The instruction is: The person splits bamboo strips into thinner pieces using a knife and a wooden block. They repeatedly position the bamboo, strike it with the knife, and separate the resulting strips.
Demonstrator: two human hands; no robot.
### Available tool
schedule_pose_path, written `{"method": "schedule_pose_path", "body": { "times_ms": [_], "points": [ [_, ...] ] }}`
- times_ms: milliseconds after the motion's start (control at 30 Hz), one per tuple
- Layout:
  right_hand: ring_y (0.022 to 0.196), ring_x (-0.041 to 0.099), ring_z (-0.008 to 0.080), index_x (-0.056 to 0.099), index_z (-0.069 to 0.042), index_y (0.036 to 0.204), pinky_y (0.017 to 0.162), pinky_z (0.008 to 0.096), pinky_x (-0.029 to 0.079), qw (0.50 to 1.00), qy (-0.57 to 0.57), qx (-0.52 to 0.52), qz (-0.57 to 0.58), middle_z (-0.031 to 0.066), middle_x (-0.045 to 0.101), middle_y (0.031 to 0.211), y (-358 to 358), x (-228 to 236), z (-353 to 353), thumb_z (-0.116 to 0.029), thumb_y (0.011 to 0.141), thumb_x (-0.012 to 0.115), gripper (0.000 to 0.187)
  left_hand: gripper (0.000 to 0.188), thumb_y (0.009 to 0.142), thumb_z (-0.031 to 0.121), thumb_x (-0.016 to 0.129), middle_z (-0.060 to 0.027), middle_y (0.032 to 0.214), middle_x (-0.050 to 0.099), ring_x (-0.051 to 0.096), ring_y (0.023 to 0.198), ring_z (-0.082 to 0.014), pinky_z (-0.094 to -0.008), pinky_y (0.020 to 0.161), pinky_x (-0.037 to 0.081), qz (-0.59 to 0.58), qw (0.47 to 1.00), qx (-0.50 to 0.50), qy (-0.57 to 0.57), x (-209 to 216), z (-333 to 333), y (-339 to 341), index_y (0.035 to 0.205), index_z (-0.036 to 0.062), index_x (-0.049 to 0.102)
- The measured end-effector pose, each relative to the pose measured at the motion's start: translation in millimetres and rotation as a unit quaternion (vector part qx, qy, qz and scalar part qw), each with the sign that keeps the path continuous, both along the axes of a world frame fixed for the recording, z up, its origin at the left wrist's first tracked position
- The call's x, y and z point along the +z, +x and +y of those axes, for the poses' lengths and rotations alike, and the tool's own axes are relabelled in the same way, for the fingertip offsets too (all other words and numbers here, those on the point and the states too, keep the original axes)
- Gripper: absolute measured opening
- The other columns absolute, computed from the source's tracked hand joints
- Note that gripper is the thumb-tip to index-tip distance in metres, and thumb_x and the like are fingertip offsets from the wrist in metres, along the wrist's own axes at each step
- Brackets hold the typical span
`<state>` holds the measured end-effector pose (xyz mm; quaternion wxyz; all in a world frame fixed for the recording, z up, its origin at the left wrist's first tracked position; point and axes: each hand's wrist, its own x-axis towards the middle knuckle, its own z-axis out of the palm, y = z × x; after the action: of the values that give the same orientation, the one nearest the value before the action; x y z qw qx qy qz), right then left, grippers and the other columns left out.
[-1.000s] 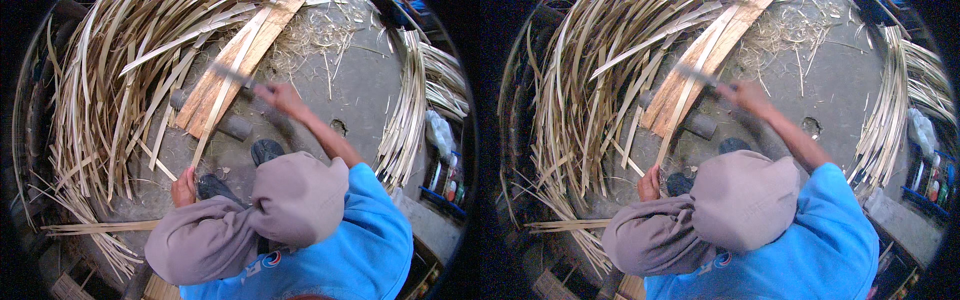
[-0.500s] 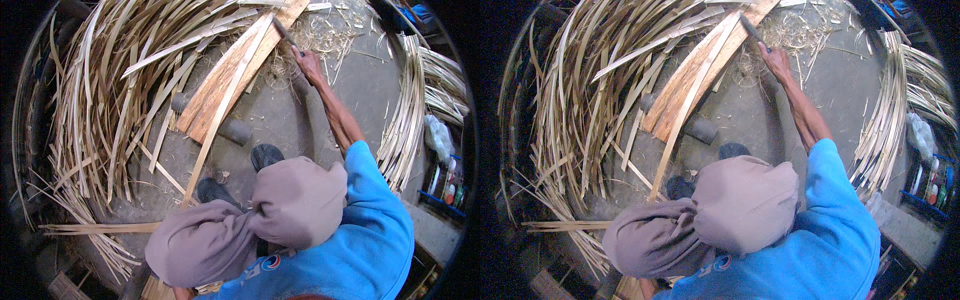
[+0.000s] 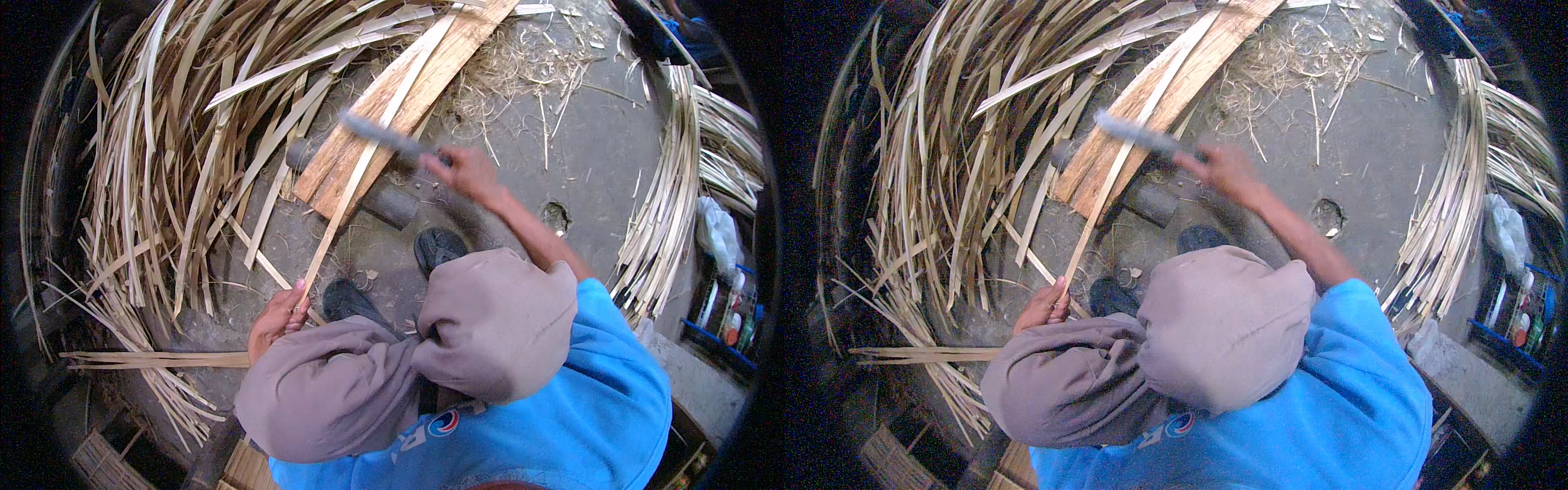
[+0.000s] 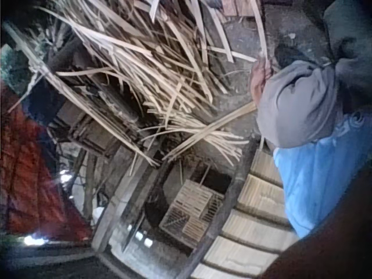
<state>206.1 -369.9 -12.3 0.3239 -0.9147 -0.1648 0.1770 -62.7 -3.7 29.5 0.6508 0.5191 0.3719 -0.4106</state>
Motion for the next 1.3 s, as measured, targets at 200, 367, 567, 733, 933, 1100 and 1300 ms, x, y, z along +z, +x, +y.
{"method": "schedule_pose_path", "body": {
  "times_ms": [200, 367, 567, 733, 933, 1100, 1300],
  "points": [
    [0.072, 0.071, 0.0365, 0.071, -0.001, 0.086, 0.068, 0.0481, 0.054, 0.993, 0.0, -0.117, 0.036, 0.0224, 0.068, 0.072, 55.8, 17.0, 11.0, -0.068, 0.092, 0.057, 0.069, 0.054, 0.101, 0.059, 0.053, 0.0009, 0.058, 0.045, 0.041, 0.051, -0.0118, -0.029, 0.049, 0.031, -0.019, 0.998, -0.033, 0.058, 9.0, 7.6, -9.6, 0.071, 0.0135, 0.052],
    [0.08, 0.071, 0.0364, 0.073, -0.003, 0.099, 0.073, 0.0473, 0.054, 0.988, -0.04, 0.142, -0.035, 0.0232, 0.071, 0.086, 3.1, 5.1, 5.4, -0.067, 0.093, 0.057, 0.067, 0.048, 0.101, 0.053, 0.056, -0.0005, 0.064, 0.054, 0.046, 0.052, -0.0124, -0.0284, 0.049, 0.036, -0.069, 0.977, 0.007, 0.2, 4.1, 29.6, -103.5, 0.083, 0.0088, 0.06],
    [0.07, 0.066, 0.0333, 0.073, 0.001, 0.09, 0.071, 0.0451, 0.051, 0.954, -0.129, -0.243, -0.12, 0.0225, 0.067, 0.073, 178.4, -26.7, -90.6, -0.071, 0.093, 0.054, 0.075, 0.041, 0.102, 0.045, 0.059, -0.0021, 0.069, 0.061, 0.053, 0.053, -0.0128, -0.0283, 0.048, 0.041, -0.003, 0.983, 0.016, 0.181, 25.3, 61.9, -118.5, 0.096, 0.0045, 0.066],
    [0.071, 0.065, 0.0323, 0.075, 0.001, 0.097, 0.072, 0.0445, 0.05, 0.981, -0.107, -0.086, -0.136, 0.0236, 0.066, 0.071, 136.0, -22.5, -45.4, -0.07, 0.094, 0.051, 0.075, 0.031, 0.102, 0.029, 0.062, -0.0083, 0.083, 0.072, 0.055, 0.054, -0.0091, -0.0274, 0.047, 0.044, -0.085, 0.981, 0.028, 0.173, -9.8, 51.6, -71.0, 0.105, -0.0002, 0.071],
    [0.068, 0.065, 0.0338, 0.068, 0.005, 0.079, 0.067, 0.048, 0.049, 0.982, -0.104, -0.132, -0.088, 0.0214, 0.064, 0.068, 144.0, -15.8, -27.8, -0.069, 0.096, 0.05, 0.078, 0.035, 0.096, 0.024, 0.071, -0.0113, 0.104, 0.075, 0.071, 0.078, -0.0132, -0.0233, 0.068, 0.059, -0.127, 0.974, 0.148, 0.115, -7.6, 42.2, -20.1, 0.113, -0.0066, 0.071],
    [0.06, 0.063, 0.0308, 0.069, 0.005, 0.08, 0.063, 0.0449, 0.05, 0.981, -0.115, -0.142, -0.069, 0.0194, 0.062, 0.062, 148.2, -10.5, -40.2, -0.071, 0.095, 0.048, 0.081, 0.033, 0.097, 0.018, 0.069, -0.0126, 0.108, 0.074, 0.072, 0.095, -0.0158, -0.0248, 0.087, 0.06, -0.164, 0.946, 0.264, 0.087, -28.2, 54.2, -34.0, 0.119, -0.0065, 0.067],
    [0.055, 0.054, 0.0213, 0.07, 0.003, 0.087, 0.055, 0.0397, 0.044, 0.986, -0.057, -0.156, -0.014, 0.008, 0.054, 0.059, 128.0, -19.4, -15.1, -0.071, 0.095, 0.051, 0.078, 0.039, 0.102, 0.033, 0.061, -0.0091, 0.109, 0.074, 0.071, 0.095, -0.0176, -0.0276, 0.087, 0.056, -0.288, 0.788, 0.512, 0.186, -24.3, 71.6, -29.4, 0.12, -0.0005, 0.067]
  ]
}}
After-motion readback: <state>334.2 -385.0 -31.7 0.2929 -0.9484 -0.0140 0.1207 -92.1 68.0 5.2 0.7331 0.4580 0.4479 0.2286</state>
